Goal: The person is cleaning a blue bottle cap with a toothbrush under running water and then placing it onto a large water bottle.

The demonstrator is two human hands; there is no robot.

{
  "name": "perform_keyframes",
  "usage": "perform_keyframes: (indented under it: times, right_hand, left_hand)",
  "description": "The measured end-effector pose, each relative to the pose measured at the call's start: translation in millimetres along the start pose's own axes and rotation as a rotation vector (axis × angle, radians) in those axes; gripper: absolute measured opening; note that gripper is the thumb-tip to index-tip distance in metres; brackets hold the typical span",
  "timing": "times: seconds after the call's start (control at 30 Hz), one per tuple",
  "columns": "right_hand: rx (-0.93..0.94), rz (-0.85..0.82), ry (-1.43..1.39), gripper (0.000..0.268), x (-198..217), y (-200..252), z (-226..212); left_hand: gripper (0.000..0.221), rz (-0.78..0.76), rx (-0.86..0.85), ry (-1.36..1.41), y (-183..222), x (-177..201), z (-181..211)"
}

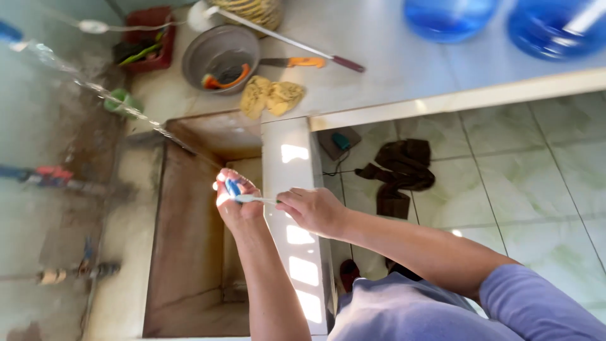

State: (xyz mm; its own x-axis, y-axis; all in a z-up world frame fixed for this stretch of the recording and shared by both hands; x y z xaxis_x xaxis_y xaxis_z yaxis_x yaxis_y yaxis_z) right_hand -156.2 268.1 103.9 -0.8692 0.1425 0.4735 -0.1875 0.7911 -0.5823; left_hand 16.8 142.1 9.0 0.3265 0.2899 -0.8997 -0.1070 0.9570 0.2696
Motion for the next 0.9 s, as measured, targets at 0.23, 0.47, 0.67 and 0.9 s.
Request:
perform_keyframes:
  times: [0.23,0.47,0.67,0.9]
  right_hand:
    - [0.081,0.032,-0.121,0.015,9.3,-55.8,35.3]
    - [0.107,-0.217,-0.162,0.010,1.9,-93.4,68.4]
    - [0.124,-0.242,-0.273,0.013,-12.8,-109.1,75.8]
    - [0.203,-0.261,-0.125,0.014,-40.6,-149.5,74.3]
  left_hand:
    - [0.016,0.111,-0.235,0.064,-36.2,8.8,0.5]
    - [0.030,0.186,-0.343,0.256,-67.7,4.4,10.5]
    - [0.035,0.249,-0.400,0.353,-76.6,4.3,25.8]
    - [0.027,0.147,-0.229,0.053,-139.3,41.2,18.0]
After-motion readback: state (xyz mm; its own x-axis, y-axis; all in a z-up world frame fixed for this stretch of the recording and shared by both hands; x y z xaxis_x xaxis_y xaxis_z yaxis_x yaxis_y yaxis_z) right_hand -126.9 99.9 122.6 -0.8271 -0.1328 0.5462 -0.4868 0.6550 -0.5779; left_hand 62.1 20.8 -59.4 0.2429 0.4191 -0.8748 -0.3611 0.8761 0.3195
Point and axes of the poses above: each hand's wrist, its own y-axis away from the middle knuckle, its own x-axis out of the back of the hand, z = x × y, the point moved 9 cm from there along -y, towards the middle knuckle, and after that the axes turned 7 degrees about -y, right-handed, at the moved point
